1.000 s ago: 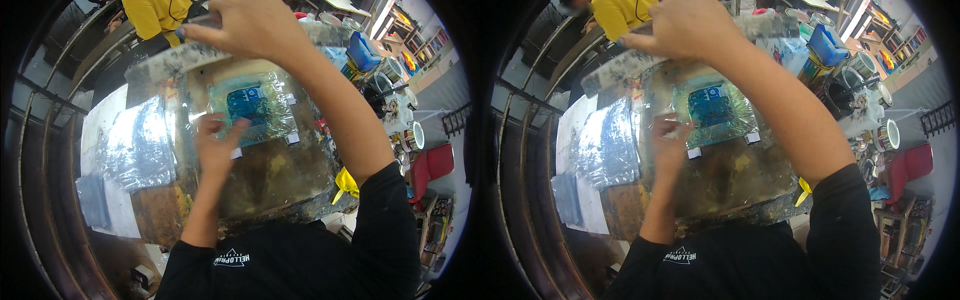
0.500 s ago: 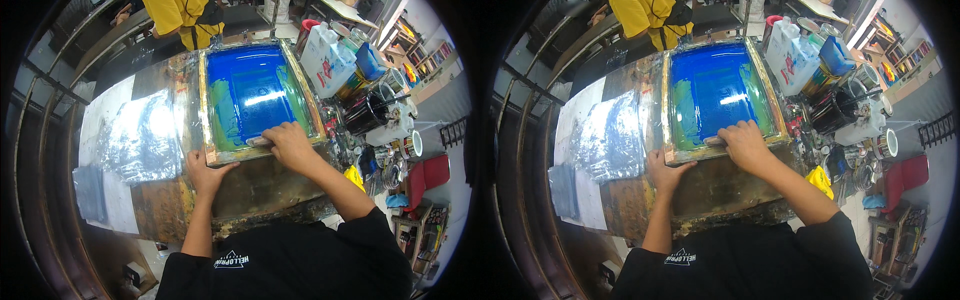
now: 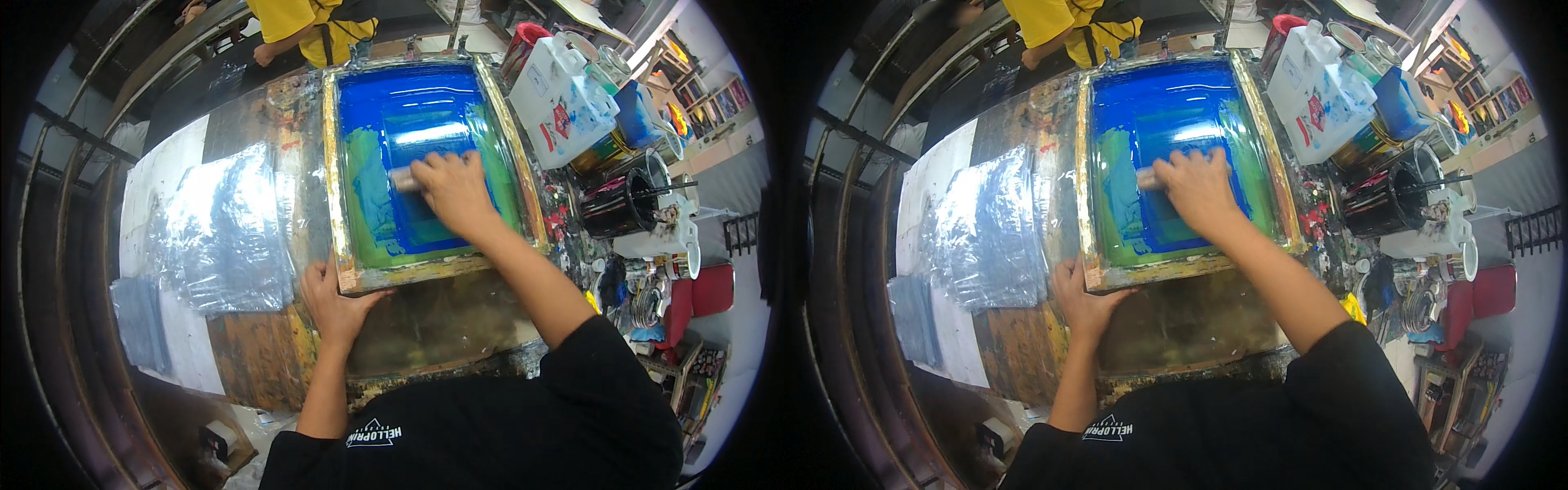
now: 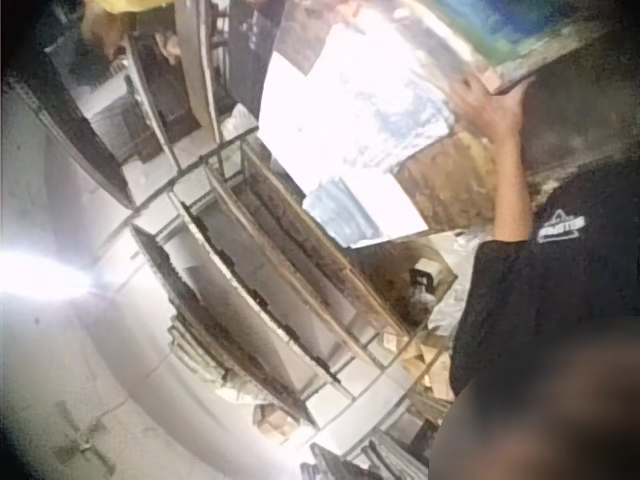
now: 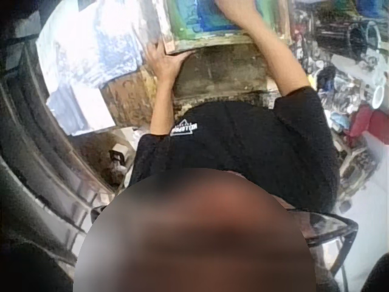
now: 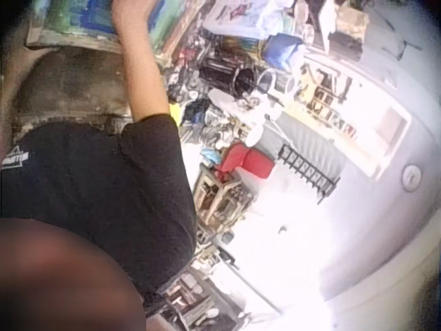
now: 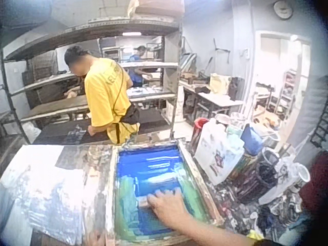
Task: The person performs screen printing on a flat sheet using a squeegee and a blue ink-filled screen. They repeatedly pull the squeegee across the screen to transfer ink onto the sheet, then lift the screen to reveal the printed design. The process is repeated multiple times on the same sheet.
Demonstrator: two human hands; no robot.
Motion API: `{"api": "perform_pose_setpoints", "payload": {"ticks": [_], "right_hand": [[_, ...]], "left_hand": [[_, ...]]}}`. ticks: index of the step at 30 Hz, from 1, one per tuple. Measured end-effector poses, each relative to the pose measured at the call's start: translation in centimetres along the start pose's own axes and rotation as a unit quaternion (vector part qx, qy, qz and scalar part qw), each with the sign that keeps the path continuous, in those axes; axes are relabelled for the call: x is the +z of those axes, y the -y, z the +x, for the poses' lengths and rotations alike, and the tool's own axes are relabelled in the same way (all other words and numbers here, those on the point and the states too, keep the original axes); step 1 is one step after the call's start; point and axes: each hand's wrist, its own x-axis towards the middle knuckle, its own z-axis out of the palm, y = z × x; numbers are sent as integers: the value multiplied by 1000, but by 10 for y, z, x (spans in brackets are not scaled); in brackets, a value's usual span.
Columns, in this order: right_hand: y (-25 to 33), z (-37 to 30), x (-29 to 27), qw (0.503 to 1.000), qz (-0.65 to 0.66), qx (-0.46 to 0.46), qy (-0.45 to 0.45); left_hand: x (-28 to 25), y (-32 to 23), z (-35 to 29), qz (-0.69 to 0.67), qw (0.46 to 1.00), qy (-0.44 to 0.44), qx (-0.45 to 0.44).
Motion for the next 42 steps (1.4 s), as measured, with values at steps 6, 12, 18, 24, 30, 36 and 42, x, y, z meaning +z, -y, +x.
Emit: {"api": "perform_pose_setpoints", "payload": {"ticks": [6, 12, 18, 24, 30, 36, 42], "right_hand": [[-38, 83, -1, 994, -9, 15, 109], [-68, 141, -7, 994, 1, -8, 109], [-56, 123, 10, 995, -35, -7, 91], [-15, 34, -35, 995, -1, -10, 99], [33, -53, -94, 994, 36, -8, 107], [41, -19, -160, 987, -24, -54, -147], [17, 69, -201, 969, -56, -64, -233]], "left_hand": [[-1, 2, -2, 0, 1000, -17, 13], [7, 12, -8, -68, 994, -63, 57], [11, 16, -15, -133, 988, -62, 41], [12, 16, -13, -97, 990, -83, 53], [3, -2, -11, -148, 984, -83, 49], [-33, -64, 41, -465, 873, -144, 44], [-28, -72, 64, -174, 983, -63, -12]]}}
